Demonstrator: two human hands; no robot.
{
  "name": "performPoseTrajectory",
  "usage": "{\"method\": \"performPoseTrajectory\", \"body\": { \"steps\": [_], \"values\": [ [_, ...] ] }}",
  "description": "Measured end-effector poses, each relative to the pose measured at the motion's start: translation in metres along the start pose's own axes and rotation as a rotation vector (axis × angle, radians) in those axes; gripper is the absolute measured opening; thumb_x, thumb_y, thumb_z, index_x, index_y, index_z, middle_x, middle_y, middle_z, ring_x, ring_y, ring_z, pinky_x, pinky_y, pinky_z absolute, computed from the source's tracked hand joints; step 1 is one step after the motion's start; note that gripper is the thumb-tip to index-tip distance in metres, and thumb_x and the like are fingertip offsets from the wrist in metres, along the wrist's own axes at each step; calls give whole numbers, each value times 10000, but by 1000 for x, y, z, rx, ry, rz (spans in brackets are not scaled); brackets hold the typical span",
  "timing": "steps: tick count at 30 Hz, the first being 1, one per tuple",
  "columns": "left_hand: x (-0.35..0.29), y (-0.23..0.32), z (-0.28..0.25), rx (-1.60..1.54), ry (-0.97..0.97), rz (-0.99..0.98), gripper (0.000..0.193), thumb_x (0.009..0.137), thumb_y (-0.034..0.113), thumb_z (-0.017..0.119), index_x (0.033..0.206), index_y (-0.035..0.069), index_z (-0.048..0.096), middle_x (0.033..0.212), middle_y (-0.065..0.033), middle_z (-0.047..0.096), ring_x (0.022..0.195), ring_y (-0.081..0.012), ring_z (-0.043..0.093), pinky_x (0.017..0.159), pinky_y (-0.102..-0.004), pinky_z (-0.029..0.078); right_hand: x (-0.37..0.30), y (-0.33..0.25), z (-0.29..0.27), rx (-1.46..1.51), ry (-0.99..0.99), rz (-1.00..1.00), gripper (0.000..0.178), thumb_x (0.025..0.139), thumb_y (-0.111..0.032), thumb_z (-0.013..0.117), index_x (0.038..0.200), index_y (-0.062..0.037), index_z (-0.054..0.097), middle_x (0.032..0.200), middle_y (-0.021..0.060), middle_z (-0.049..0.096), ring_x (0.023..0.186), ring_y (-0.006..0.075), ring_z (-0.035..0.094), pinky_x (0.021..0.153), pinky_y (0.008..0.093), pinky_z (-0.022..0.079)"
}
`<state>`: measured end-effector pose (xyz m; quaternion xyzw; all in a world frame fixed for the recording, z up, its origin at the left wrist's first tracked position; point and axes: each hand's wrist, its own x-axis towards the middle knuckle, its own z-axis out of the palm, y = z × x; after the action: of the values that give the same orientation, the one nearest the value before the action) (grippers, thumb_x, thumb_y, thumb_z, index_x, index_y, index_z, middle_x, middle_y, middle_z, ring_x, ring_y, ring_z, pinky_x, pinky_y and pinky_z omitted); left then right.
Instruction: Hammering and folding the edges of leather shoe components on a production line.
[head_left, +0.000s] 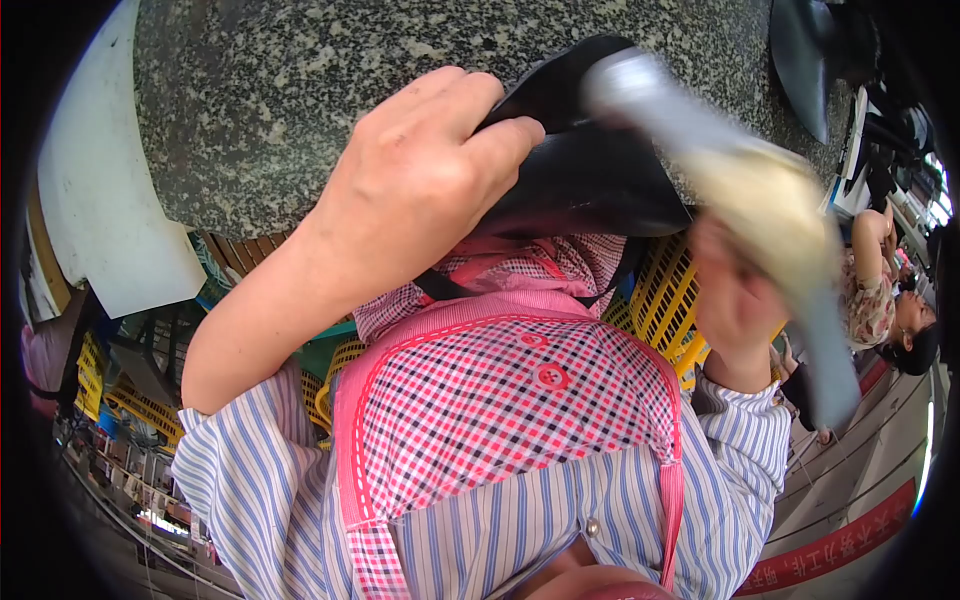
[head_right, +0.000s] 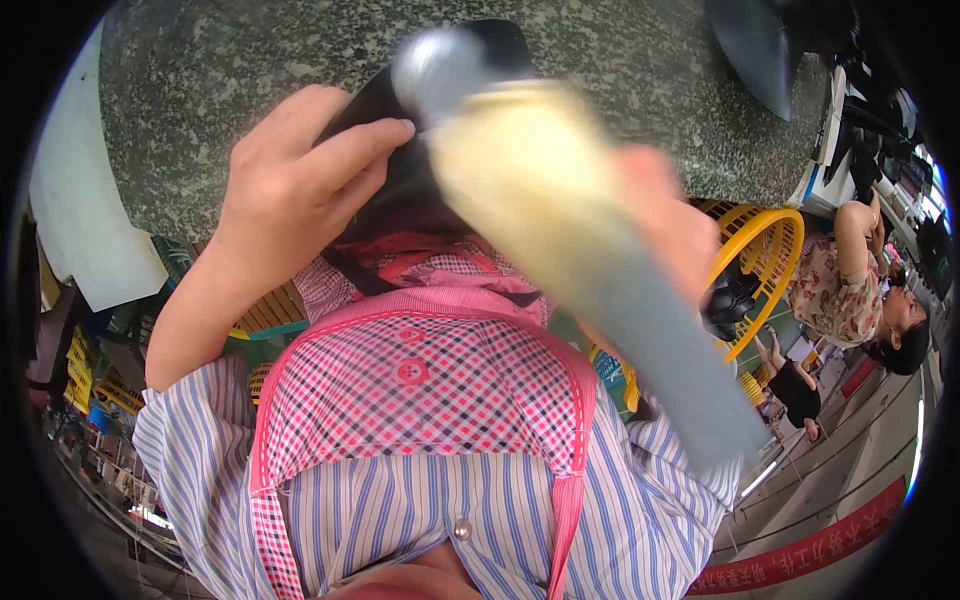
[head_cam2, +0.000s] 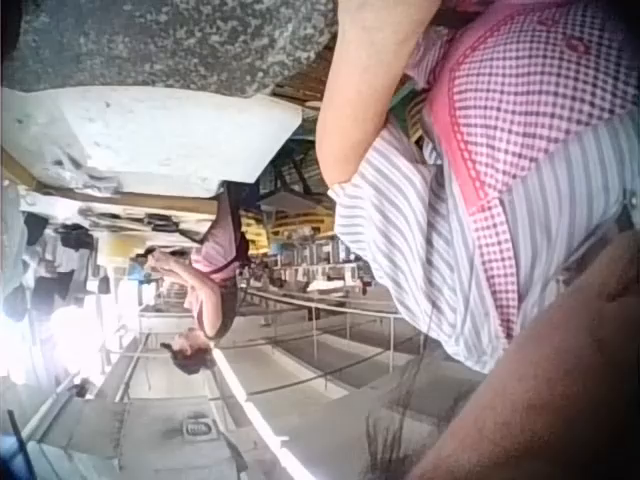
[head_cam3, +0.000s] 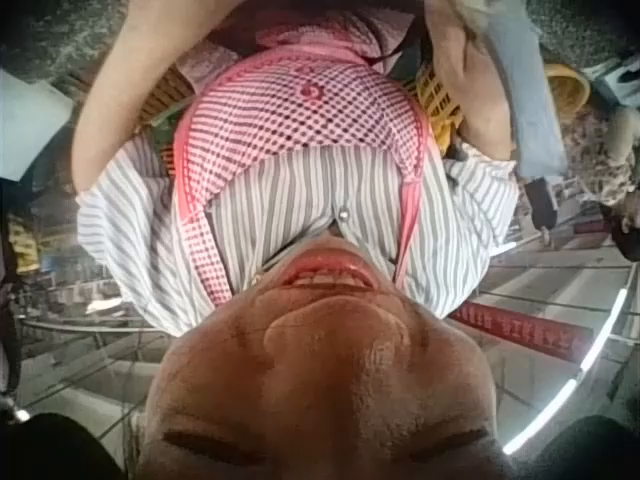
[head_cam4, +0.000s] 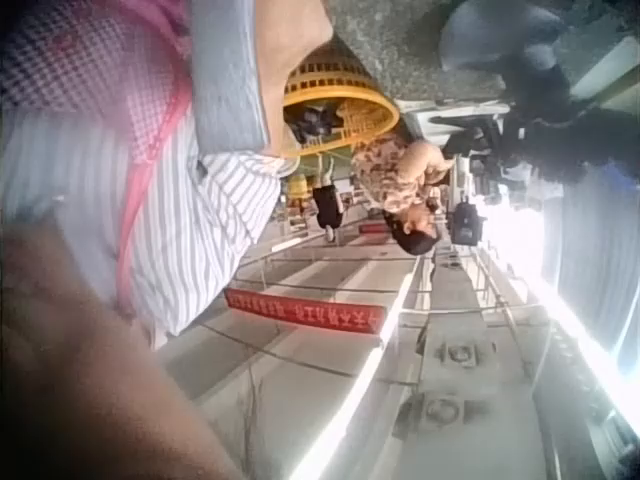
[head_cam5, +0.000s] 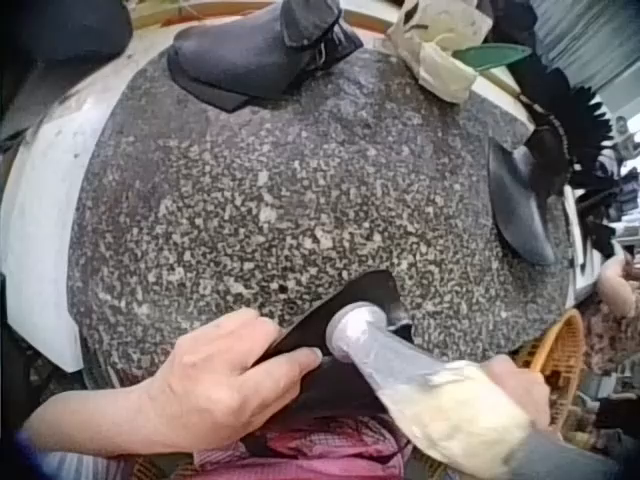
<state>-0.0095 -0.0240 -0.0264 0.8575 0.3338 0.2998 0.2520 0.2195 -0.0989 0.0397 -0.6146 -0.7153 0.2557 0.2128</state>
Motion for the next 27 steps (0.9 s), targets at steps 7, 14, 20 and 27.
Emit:
{"method": "performPoseTrajectory", "body": {
  "steps": [7, 14, 20, 27],
  "values": [
    [-6, 2, 0, -30, -18, -22, 204, 633, 24, 642, 836, 43, 628, 717, -74, 487, 661, -233, 523, 566, -331, 444, 22, -6, 0, -22, -87, -142, 174, 820, -63, 572, 971, 23, 560, 680, 77, 594, 560, 140, 559, 547, 252, 430],
    [-15, -4, 5, 50, 17, 150, 166, 601, 104, 574, 744, 20, 577, 723, -67, 449, 671, -199, 500, 522, -279, 429, -2, -9, -1, -63, -367, 105, 159, 742, -97, 613, 808, -15, 495, 582, 126, 486, 516, 288, 544, 488, 310, 379],
    [-24, -17, -2, 219, 18, 493, 318, 539, 121, 606, 828, -1, 661, 910, -121, 562, 722, -232, 578, 595, -310, 506, -9, 1, 3, -53, -375, 132, 143, 754, -93, 603, 819, -11, 505, 616, 127, 487, 547, 285, 553, 497, 314, 379],
    [-21, -18, -7, 70, -24, 271, 331, 569, 52, 624, 893, -10, 635, 824, -116, 551, 671, -234, 567, 557, -301, 480, -8, -2, 4, -27, -362, 143, 140, 762, -88, 601, 828, -5, 510, 626, 121, 488, 550, 277, 558, 499, 311, 381]
  ]
}}
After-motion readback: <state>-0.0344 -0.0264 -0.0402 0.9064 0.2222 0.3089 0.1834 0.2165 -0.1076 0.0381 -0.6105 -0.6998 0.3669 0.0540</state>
